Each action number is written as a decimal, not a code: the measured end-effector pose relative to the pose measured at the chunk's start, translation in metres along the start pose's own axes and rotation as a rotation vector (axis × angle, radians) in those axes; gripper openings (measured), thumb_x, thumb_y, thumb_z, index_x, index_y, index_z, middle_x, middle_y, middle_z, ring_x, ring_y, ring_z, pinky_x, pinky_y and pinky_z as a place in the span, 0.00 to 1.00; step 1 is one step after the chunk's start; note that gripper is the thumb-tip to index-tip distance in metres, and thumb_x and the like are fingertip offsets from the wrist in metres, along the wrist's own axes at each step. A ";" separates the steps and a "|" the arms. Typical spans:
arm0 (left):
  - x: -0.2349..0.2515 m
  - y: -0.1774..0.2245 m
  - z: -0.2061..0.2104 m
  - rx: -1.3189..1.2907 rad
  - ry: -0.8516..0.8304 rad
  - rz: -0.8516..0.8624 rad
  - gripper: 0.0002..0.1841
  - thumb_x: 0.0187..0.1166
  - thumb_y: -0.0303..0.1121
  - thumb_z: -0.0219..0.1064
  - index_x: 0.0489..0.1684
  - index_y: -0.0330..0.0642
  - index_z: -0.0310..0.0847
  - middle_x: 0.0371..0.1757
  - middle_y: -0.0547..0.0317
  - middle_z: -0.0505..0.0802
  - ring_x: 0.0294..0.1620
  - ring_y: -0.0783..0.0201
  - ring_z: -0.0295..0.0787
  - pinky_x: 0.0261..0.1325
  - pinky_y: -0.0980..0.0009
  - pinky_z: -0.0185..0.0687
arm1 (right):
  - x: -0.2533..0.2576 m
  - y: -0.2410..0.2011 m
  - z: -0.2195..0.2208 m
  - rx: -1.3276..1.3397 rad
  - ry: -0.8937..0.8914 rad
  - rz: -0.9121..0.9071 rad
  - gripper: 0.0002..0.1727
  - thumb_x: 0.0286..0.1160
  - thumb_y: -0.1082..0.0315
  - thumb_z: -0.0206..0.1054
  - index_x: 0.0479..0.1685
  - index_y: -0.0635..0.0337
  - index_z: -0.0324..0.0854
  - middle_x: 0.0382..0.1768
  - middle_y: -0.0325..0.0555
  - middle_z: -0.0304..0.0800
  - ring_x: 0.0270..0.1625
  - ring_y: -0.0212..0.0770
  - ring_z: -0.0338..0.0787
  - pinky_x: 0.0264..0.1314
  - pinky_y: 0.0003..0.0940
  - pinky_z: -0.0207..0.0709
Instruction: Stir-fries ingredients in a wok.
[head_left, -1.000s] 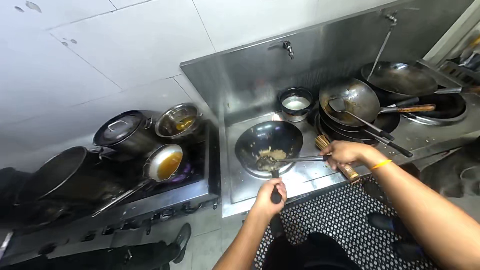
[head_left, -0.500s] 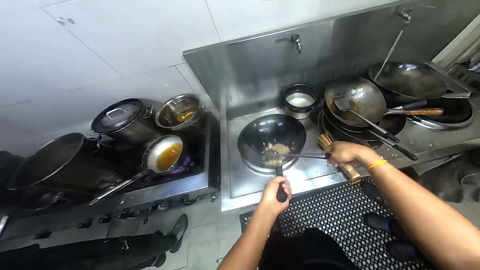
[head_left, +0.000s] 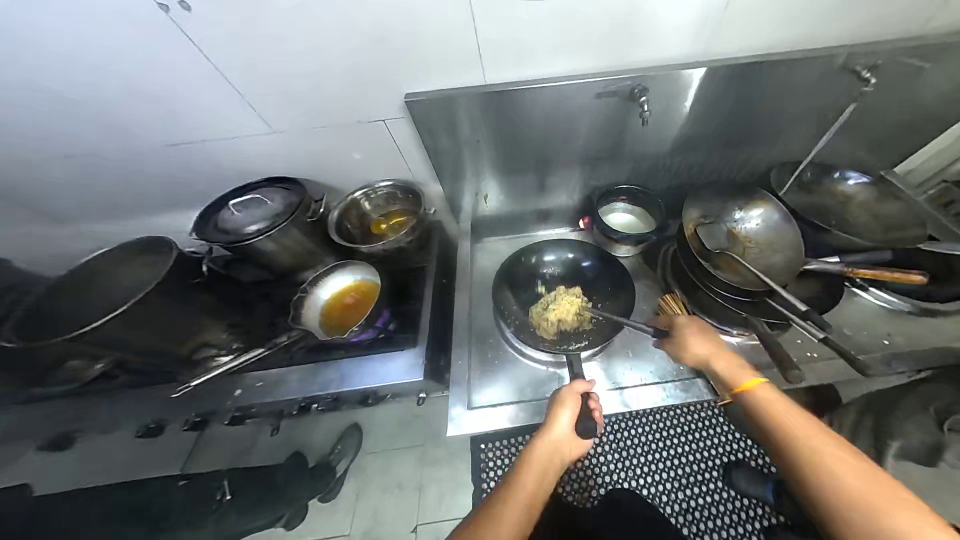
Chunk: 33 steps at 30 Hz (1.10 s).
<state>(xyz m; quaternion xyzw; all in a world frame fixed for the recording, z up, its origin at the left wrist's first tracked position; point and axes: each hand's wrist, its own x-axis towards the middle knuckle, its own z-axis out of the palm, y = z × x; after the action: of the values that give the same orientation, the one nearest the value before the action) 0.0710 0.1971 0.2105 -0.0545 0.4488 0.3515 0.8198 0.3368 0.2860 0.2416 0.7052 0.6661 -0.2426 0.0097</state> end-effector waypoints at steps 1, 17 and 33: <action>0.009 0.000 -0.005 0.015 -0.001 0.003 0.06 0.85 0.33 0.61 0.48 0.40 0.72 0.24 0.58 0.80 0.14 0.66 0.78 0.15 0.73 0.80 | 0.011 -0.012 0.015 0.055 -0.030 0.003 0.21 0.71 0.54 0.74 0.65 0.31 0.88 0.46 0.41 0.96 0.45 0.47 0.94 0.49 0.61 0.87; 0.042 0.026 -0.062 0.221 -0.063 -0.054 0.22 0.88 0.44 0.64 0.74 0.44 0.67 0.36 0.47 0.89 0.26 0.55 0.90 0.31 0.61 0.92 | 0.081 -0.041 -0.014 0.570 -0.425 0.324 0.25 0.86 0.48 0.63 0.82 0.28 0.74 0.28 0.42 0.87 0.13 0.31 0.72 0.13 0.25 0.66; 0.009 0.008 -0.030 0.121 0.001 -0.057 0.11 0.86 0.36 0.64 0.56 0.42 0.71 0.26 0.58 0.79 0.15 0.66 0.78 0.17 0.72 0.82 | -0.023 -0.068 -0.084 -0.318 -0.035 -0.194 0.18 0.70 0.49 0.74 0.60 0.17 0.87 0.42 0.32 0.95 0.45 0.44 0.93 0.44 0.61 0.85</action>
<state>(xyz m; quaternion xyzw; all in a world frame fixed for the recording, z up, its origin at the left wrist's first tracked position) 0.0486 0.1956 0.1876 -0.0180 0.4680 0.3002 0.8310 0.3002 0.3009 0.3451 0.6230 0.7606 -0.1464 0.1092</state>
